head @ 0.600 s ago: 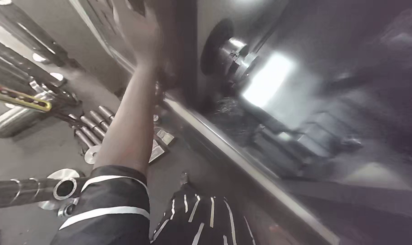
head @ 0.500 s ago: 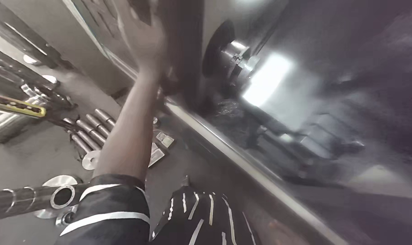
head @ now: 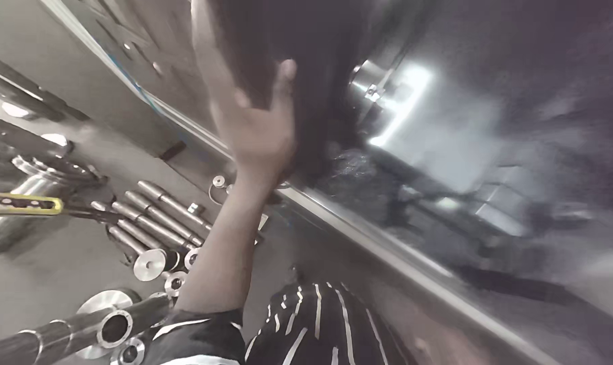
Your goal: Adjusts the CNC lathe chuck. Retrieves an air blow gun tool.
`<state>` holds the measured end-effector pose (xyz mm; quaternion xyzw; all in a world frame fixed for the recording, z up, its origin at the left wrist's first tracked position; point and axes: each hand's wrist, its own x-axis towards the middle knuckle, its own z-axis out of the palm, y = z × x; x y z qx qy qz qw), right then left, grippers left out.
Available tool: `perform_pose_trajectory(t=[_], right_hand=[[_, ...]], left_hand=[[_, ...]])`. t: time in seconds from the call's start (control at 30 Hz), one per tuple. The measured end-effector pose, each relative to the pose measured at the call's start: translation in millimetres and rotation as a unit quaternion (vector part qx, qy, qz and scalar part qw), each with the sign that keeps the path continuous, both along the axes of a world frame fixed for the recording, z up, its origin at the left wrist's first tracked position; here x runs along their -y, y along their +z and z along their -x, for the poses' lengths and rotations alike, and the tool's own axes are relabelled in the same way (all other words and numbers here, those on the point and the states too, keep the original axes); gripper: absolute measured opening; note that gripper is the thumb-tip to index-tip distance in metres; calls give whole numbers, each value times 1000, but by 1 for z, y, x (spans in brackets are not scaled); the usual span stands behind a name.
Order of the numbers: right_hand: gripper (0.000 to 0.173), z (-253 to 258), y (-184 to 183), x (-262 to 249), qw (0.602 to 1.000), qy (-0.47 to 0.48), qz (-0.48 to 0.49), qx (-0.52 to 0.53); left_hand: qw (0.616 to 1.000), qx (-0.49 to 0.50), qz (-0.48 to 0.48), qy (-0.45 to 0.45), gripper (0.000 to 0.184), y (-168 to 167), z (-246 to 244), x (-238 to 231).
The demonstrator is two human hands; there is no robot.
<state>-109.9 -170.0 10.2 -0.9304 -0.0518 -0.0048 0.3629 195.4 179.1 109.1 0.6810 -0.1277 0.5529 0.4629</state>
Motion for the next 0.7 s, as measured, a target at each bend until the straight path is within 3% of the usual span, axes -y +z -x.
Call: perform_pose_trajectory(t=[0.37, 0.53, 0.63, 0.7], right_hand=[[36, -23, -9, 61, 997, 60, -24, 41], [34, -42, -9, 87, 994, 79, -65, 49], [33, -59, -27, 105, 989, 80, -104, 71], [31, -69, -40, 118, 993, 37, -84, 68]], left_hand=[[999, 26, 15, 40, 66, -10, -9, 1], [998, -15, -10, 56, 75, -9, -1, 4], [991, -106, -28, 75, 78, -32, 11, 2], [975, -194, -74, 78, 71, -70, 24, -10]])
